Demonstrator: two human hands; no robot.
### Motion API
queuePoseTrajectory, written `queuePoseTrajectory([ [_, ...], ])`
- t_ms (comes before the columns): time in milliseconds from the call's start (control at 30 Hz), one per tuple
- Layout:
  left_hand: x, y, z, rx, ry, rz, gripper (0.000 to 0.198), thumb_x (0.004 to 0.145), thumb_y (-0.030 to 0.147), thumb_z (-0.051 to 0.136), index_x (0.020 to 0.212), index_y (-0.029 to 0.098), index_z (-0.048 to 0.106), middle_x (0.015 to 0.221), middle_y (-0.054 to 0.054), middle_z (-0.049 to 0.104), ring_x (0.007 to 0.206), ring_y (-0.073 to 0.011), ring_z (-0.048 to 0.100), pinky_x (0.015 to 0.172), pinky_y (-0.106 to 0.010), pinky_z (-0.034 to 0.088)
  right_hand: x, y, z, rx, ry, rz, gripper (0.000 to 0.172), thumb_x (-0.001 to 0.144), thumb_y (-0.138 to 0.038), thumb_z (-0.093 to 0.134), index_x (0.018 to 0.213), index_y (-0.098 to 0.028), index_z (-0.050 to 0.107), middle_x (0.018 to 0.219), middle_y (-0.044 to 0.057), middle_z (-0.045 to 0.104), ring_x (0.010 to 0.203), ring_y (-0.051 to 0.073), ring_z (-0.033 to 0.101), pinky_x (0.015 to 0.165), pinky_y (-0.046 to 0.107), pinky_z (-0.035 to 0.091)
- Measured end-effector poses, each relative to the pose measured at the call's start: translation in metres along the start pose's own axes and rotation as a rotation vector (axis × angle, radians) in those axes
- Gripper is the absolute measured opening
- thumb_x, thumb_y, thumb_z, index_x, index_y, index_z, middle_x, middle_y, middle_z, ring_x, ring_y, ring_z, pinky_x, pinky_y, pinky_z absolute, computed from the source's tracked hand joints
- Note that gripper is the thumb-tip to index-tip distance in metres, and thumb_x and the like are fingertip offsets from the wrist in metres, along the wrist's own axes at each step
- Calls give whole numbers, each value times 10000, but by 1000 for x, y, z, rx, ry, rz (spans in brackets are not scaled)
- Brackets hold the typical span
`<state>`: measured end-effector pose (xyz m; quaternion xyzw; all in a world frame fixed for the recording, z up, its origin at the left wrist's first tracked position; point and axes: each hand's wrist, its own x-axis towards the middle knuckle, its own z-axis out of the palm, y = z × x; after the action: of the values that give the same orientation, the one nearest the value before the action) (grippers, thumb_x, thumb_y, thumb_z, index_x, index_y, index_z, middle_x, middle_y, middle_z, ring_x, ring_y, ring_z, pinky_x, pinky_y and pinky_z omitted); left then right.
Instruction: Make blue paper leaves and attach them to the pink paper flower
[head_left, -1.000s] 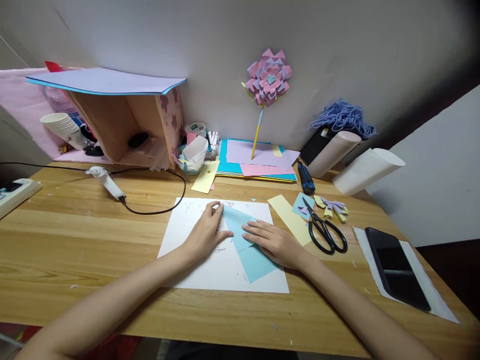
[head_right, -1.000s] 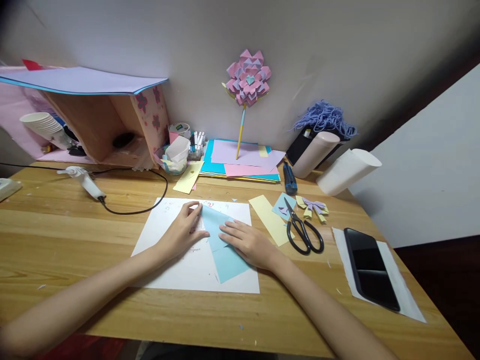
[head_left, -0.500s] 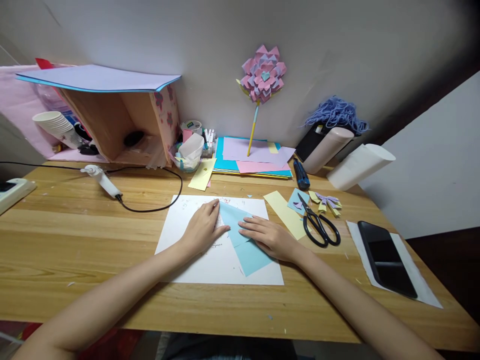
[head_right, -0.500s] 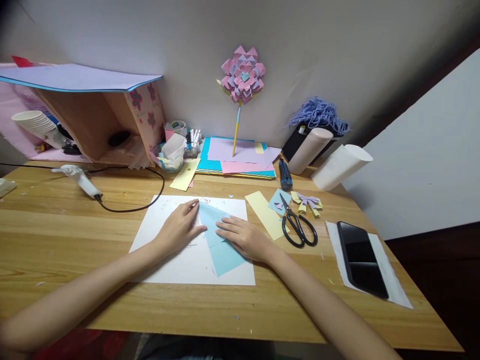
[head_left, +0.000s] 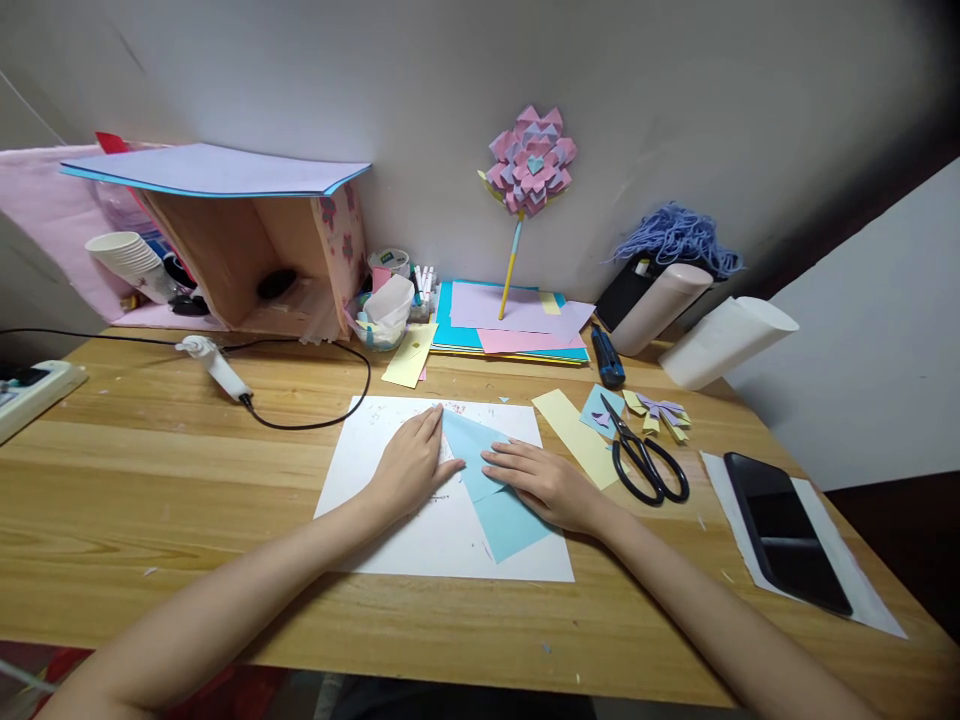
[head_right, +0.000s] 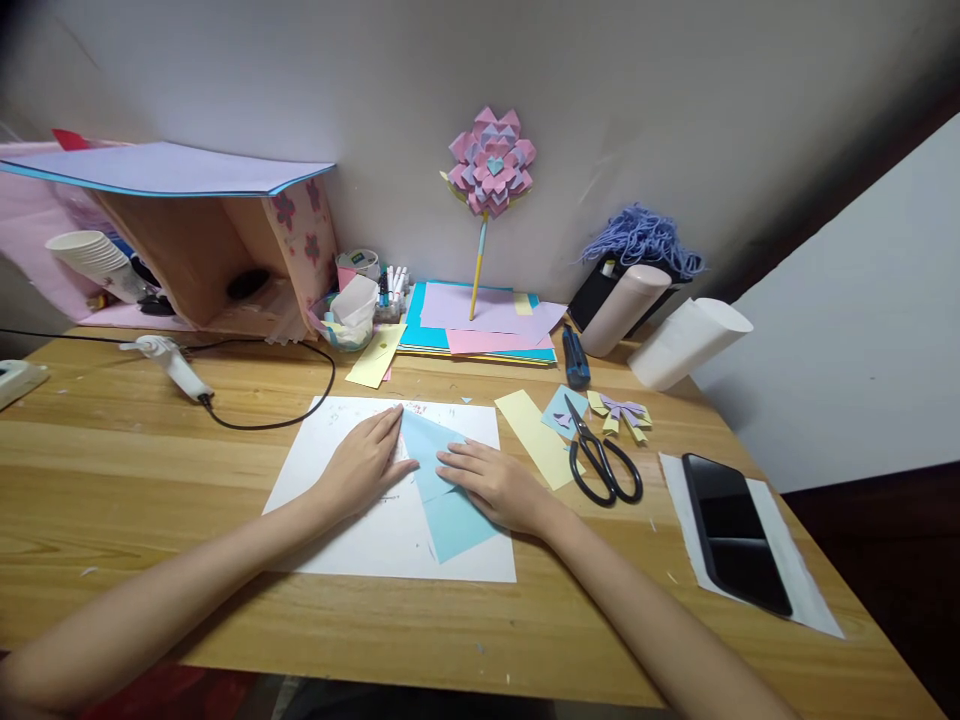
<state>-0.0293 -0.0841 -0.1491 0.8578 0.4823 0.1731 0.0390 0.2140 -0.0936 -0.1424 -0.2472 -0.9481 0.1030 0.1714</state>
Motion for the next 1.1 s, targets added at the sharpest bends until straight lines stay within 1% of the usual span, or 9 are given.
queuePoseTrajectory([
  [267, -1, 1, 0, -3, -18, -23, 635, 807, 466, 460, 1253, 19, 389, 1350, -237, 360, 1243, -314, 348, 1010, -438, 305, -1, 1, 1, 39, 8, 5, 399, 878, -109, 376, 1257, -206, 458, 1275, 55, 514, 1235, 185, 397, 1031, 436, 352],
  [400, -1, -1, 0, -71, 13, -47, 624, 815, 456, 451, 1287, 62, 344, 1352, -209, 364, 1242, -301, 342, 1002, -444, 307, -2, 2, 1, 56, 26, 21, 404, 872, -103, 377, 1250, -210, 465, 1264, 59, 525, 1221, 175, 418, 1035, 421, 350],
  [467, 1, -5, -1, -141, 53, -83, 559, 837, 428, 426, 1287, 109, 342, 1309, -170, 417, 1203, -271, 381, 979, -433, 329, -2, 3, 1, 76, 48, 32, 404, 869, -104, 373, 1244, -216, 472, 1256, 61, 532, 1205, 172, 438, 1030, 417, 358],
  [567, 7, -12, -2, -235, 95, -151, 418, 857, 374, 406, 1222, 170, 415, 1174, -111, 506, 1092, -237, 450, 916, -407, 370, -1, 2, -1, 94, 58, 38, 399, 863, -114, 379, 1234, -218, 484, 1247, 62, 539, 1193, 174, 452, 1022, 417, 366],
  [667, 14, -18, -3, -264, 117, -176, 324, 834, 355, 453, 1114, 200, 504, 1083, -85, 520, 1017, -231, 471, 868, -396, 381, 0, 0, -3, 94, 40, 46, 372, 858, -154, 411, 1213, -215, 507, 1237, 62, 547, 1180, 185, 463, 1016, 424, 368],
  [800, 21, -22, -2, -286, 123, -206, 294, 764, 332, 549, 1026, 198, 545, 986, -69, 538, 929, -227, 488, 809, -381, 389, 3, -4, -6, 143, 32, 57, 307, 863, -202, 429, 1140, -204, 561, 1185, 69, 584, 1133, 193, 499, 972, 406, 404],
  [900, 26, -26, -1, -415, 85, -264, 301, 708, 311, 594, 981, 190, 557, 862, -37, 563, 815, -198, 513, 744, -340, 401, 14, -4, -8, 226, 99, 169, 252, 885, -199, 389, 1007, -204, 609, 1076, 62, 635, 1025, 173, 561, 882, 354, 456],
  [1000, 36, -27, -5, -668, 4, -390, 270, 691, 343, 589, 888, 160, 576, 707, 1, 544, 657, -152, 508, 626, -278, 398, 35, 3, -9, 282, 170, 408, 188, 852, -283, 468, 973, -210, 593, 1042, 59, 630, 816, 154, 609, 722, 304, 490],
  [1100, 53, -20, -19, -892, 19, -459, 280, 649, 402, 612, 722, 135, 565, 591, 31, 486, 559, -115, 463, 549, -236, 364, 65, 14, -17, 338, 218, 621, 302, 730, -397, 609, 957, -198, 596, 917, 52, 654, 668, 150, 590, 591, 269, 457],
])
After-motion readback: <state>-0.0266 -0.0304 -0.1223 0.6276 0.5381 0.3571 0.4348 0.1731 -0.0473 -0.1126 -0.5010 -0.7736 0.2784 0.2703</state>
